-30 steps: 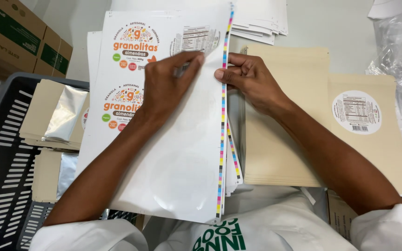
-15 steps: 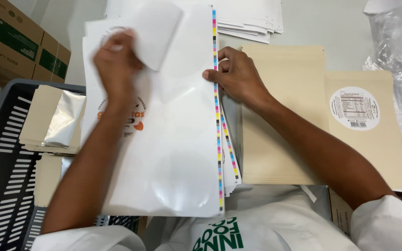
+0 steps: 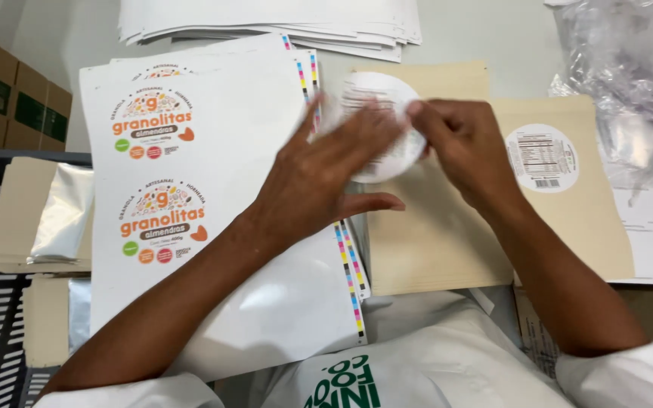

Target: Peeling circular labels from a sheet and applying them to the center of paper pouches.

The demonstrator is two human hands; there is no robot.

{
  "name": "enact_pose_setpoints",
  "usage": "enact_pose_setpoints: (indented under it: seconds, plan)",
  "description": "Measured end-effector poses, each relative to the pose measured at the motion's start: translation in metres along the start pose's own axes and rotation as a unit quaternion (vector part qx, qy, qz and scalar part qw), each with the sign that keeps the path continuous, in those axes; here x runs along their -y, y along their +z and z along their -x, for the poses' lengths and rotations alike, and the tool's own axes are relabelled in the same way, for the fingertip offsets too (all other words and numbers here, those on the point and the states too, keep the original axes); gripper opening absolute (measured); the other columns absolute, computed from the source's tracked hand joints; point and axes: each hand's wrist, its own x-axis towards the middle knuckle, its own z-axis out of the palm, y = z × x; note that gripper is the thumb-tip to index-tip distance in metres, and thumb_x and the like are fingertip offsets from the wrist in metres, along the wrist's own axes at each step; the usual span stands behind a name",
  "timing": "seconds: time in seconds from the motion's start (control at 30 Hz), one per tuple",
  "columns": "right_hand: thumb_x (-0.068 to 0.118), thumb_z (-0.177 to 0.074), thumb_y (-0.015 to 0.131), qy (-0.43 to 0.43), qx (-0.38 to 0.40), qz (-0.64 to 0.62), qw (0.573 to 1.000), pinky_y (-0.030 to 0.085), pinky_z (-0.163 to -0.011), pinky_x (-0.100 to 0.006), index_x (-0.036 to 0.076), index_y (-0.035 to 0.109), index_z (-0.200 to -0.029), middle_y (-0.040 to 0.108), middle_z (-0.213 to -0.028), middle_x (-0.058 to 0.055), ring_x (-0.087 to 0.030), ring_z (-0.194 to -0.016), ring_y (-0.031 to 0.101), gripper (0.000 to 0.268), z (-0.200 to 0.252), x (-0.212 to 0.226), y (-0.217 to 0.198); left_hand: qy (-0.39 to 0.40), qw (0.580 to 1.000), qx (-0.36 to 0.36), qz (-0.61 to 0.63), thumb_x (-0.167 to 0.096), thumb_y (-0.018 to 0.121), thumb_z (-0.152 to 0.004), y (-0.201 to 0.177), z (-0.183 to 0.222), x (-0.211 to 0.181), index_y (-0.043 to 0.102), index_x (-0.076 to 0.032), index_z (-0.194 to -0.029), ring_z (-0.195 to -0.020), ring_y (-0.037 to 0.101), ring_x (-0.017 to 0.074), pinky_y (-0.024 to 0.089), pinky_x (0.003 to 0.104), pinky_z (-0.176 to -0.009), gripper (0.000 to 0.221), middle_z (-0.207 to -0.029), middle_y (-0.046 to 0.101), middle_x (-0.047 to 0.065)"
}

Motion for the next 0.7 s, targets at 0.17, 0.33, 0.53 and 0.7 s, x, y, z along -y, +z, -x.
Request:
enact_pose_setpoints:
  seconds: [0.17, 0.33, 0.53, 0.7]
  plan:
    - [0.017, -0.111, 0.060, 0.100, -0.044, -0.118, 0.987, 0.049, -0.069, -0.023, 0.010, 0.068, -0.075, 0.056, -0.066, 0.000, -0.007, -0.064, 0.054, 0.038, 0.024, -0.048, -0.029, -0.448, 0.870, 0.051, 0.199, -0.078, 0.045, -0.094, 0.018, -0.028, 0.007, 0.064, -0.014, -0.114, -0.075, 0.072, 0.0311, 0.044, 0.050, -0.076, 0.070, -0.095, 0.073, 0.008]
    - [0.012, -0.113, 0.061, 0.012, -0.050, 0.099, 0.994, 0.044, -0.066, -0.032, 0.006, 0.063, -0.068, 0.053, -0.062, -0.008, -0.018, -0.063, 0.053, 0.045, 0.016, -0.084, -0.046, -0.376, 0.911, 0.058, 0.159, -0.038, 0.048, -0.107, 0.061, -0.033, 0.017, 0.059, -0.017, -0.087, -0.056, 0.066, 0.0257, 0.037, 0.041, -0.068, 0.031, -0.062, 0.059, -0.003]
    - [0.015, -0.112, 0.058, -0.010, -0.043, 0.341, 0.939, 0.045, -0.065, -0.042, 0.003, 0.066, -0.073, 0.053, -0.066, -0.014, -0.030, -0.069, 0.055, 0.041, -0.004, -0.088, -0.046, -0.296, 0.953, 0.068, 0.000, -0.029, 0.046, -0.108, 0.096, -0.038, 0.031, 0.059, -0.014, -0.091, -0.053, 0.066, 0.0258, 0.037, 0.042, -0.067, 0.026, -0.063, 0.060, 0.001]
    - [0.028, -0.112, 0.052, -0.002, 0.009, 0.449, 0.893, 0.050, -0.069, -0.045, 0.006, 0.071, -0.078, 0.056, -0.069, -0.012, -0.031, -0.074, 0.060, 0.045, -0.011, -0.097, -0.043, -0.241, 0.958, 0.100, -0.117, -0.026, 0.056, -0.103, 0.120, -0.031, 0.042, 0.060, -0.016, -0.097, -0.055, 0.069, 0.0266, 0.041, 0.045, -0.074, 0.012, -0.067, 0.061, 0.004]
